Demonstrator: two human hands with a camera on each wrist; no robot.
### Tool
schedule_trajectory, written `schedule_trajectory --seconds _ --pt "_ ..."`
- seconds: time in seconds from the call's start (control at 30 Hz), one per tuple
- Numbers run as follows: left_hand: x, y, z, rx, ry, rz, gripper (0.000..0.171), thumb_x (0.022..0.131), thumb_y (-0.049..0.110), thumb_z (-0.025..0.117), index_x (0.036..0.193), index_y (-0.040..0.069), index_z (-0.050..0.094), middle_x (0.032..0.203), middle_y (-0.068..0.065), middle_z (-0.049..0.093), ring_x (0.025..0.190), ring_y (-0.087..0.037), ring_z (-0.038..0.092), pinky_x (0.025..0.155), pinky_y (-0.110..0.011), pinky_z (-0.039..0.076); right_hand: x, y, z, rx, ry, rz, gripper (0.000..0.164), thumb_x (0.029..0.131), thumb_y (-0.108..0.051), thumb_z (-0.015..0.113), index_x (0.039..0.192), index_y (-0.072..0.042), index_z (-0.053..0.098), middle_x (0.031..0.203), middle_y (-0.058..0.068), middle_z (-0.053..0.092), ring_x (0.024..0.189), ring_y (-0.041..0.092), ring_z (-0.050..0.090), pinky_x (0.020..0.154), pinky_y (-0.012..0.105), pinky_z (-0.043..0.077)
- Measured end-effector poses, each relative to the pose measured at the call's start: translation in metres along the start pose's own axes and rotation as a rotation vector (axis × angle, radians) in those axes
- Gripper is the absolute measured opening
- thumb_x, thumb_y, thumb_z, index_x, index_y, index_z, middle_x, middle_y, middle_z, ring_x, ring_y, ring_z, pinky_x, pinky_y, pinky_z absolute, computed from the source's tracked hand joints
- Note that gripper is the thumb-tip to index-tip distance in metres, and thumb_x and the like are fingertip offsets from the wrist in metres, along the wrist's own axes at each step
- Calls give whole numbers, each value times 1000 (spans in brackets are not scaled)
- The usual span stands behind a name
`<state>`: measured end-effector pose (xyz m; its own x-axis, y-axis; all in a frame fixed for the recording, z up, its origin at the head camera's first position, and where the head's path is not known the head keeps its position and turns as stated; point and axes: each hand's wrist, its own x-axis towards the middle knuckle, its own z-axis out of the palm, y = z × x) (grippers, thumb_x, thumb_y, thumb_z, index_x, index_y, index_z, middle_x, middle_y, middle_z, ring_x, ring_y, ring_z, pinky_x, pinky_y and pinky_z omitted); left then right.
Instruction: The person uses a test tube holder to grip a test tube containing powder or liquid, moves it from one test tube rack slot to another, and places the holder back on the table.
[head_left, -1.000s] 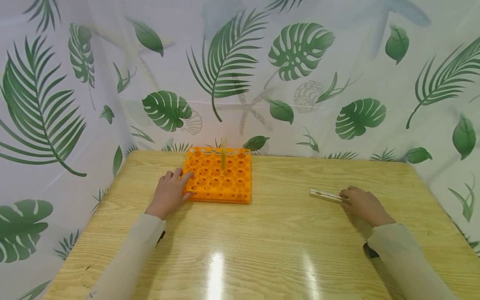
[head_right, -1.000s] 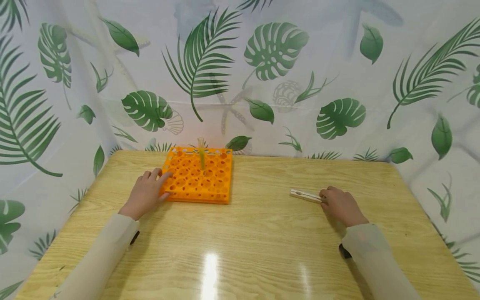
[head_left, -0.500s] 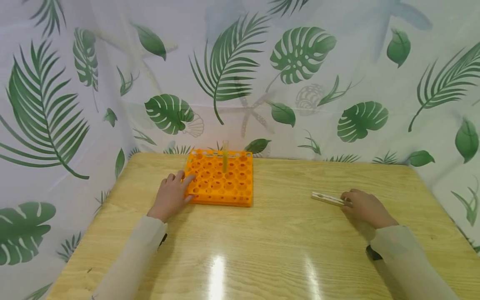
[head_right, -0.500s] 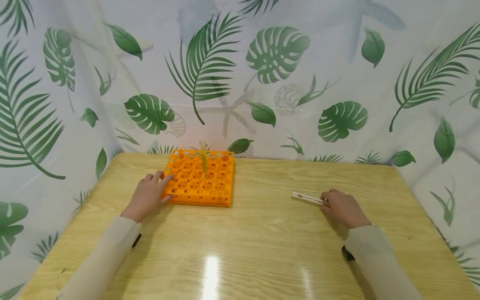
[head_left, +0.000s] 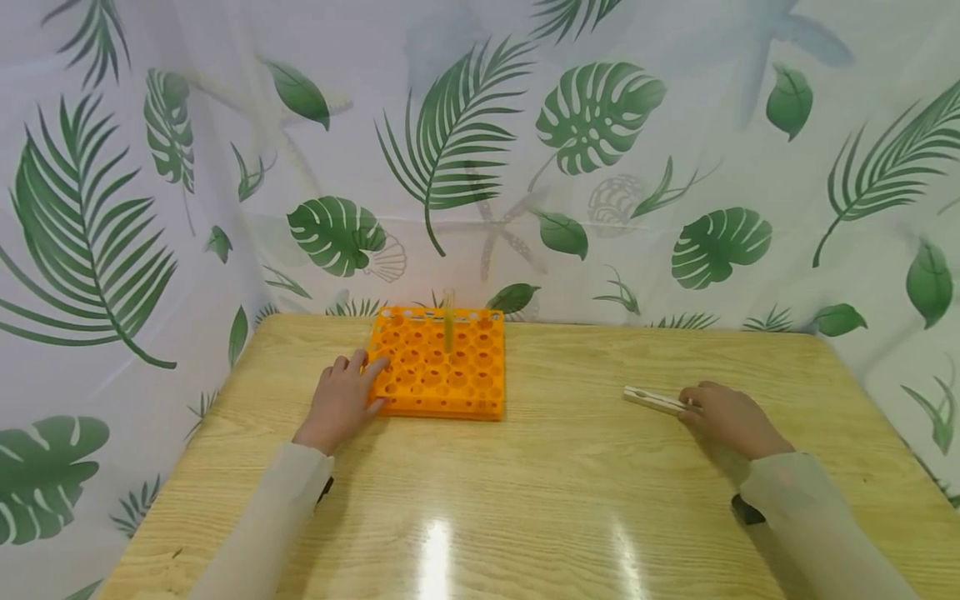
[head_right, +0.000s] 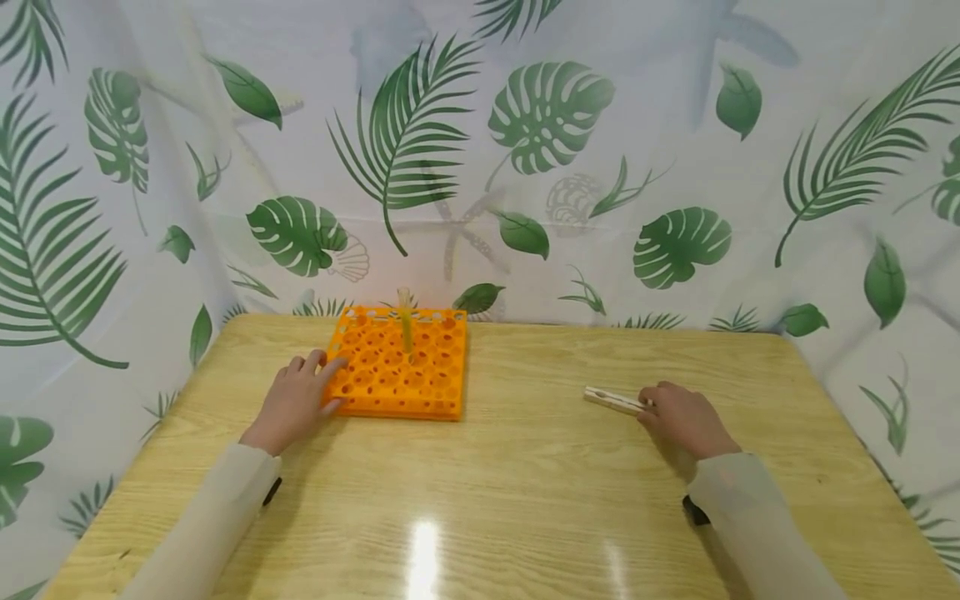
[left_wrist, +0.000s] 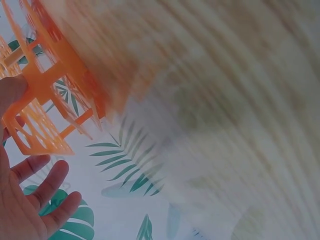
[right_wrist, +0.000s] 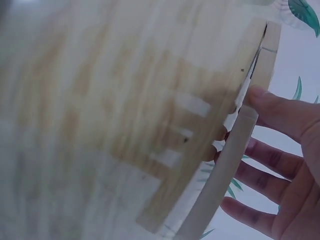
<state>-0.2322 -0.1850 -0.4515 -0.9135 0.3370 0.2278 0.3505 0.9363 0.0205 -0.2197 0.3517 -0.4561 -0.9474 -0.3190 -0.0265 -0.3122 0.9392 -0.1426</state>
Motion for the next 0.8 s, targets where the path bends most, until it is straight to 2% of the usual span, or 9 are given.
schedule_trajectory --seconds 0.23,0.47,0.67,0.8 --pt "-2 1 0 2 -2 -4 57 83 36 70 132 17 50 121 -17 48 96 -34 49 81 -47 45 -1 2 -2 51 -8 16 26 91 -18 60 109 1 64 102 18 68 86 32 65 72 46 51" --pt "-3 0 4 -5 -1 1 56 84 36 70 133 18 49 120 -15 47 96 -33 48 80 -47 45 3 3 -8 63 5 -19 23 94 -15 55 109 2 57 94 17 67 78 28 65 68 43 50" --pt "-2 0 3 10 11 2 57 83 36 70 133 17 49 121 -16 47 93 -32 48 78 -45 45 8 1 -26 54 57 -43 25 97 -19 50 112 1 53 99 19 66 83 31 65 73 46 50" --pt "-2 0 2 18 13 3 57 83 36 70 132 17 50 122 -16 47 92 -32 48 78 -45 46 13 0 -44 41 40 -39 33 101 -26 43 120 1 48 107 24 65 85 32 65 73 47 50"
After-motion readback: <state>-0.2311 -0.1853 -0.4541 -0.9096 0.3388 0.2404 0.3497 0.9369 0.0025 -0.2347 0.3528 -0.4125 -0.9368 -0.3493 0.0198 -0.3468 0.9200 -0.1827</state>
